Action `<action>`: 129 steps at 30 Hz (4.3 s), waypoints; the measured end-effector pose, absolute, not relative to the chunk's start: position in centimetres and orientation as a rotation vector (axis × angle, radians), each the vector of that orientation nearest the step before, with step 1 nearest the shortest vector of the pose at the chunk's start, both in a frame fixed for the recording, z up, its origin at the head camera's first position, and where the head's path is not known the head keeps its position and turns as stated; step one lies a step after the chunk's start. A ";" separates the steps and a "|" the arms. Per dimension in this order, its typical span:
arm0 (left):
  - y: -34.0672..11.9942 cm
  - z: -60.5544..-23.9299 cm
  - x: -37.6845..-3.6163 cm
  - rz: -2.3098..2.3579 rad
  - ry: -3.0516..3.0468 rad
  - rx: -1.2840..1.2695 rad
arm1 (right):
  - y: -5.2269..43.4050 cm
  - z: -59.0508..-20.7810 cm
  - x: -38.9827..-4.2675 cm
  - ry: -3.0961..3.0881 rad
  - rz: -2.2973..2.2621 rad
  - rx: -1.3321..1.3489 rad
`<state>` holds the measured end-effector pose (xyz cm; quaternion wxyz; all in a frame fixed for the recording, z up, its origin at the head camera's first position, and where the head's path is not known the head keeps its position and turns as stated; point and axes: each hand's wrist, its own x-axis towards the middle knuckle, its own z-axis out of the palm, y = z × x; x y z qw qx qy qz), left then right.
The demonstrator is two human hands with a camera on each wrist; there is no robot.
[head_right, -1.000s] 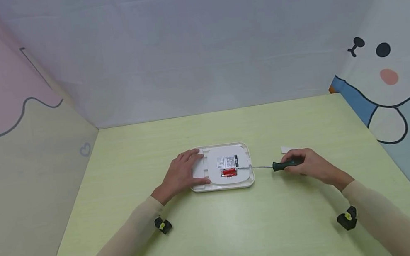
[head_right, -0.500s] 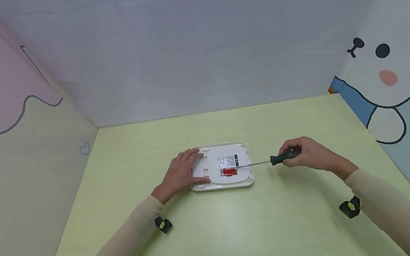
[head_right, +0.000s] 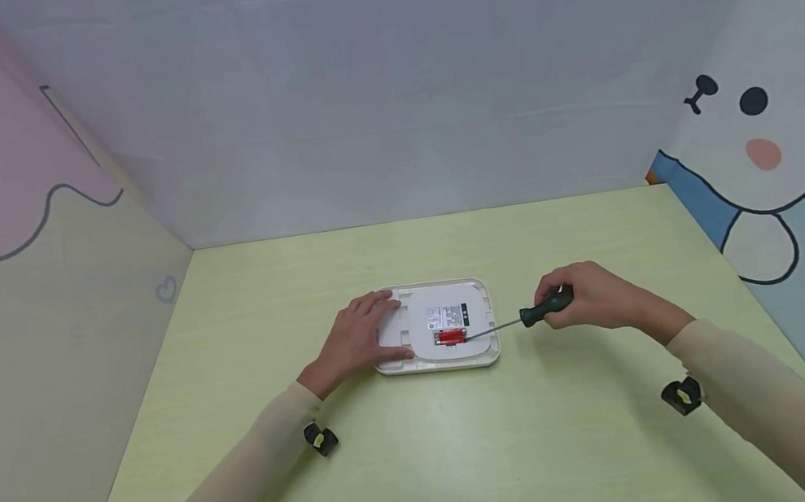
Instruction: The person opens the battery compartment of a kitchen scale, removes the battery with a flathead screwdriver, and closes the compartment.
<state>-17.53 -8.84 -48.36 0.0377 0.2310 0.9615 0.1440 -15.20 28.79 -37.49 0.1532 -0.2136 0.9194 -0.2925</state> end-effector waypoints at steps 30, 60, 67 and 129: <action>-8.9 -48.2 -17.7 0.402 2.957 0.745 | 25.5 -34.2 -16.0 2.678 -0.594 -0.809; -8.8 -48.4 -17.6 0.445 2.959 0.778 | 26.6 -35.7 -16.1 2.709 -0.628 -0.843; -8.8 -48.4 -17.6 0.459 2.958 0.786 | 25.8 -35.2 -16.3 2.727 -0.570 -0.909; -8.8 -48.3 -17.8 0.424 2.936 0.770 | 29.4 -39.0 -17.8 2.575 -0.905 -0.727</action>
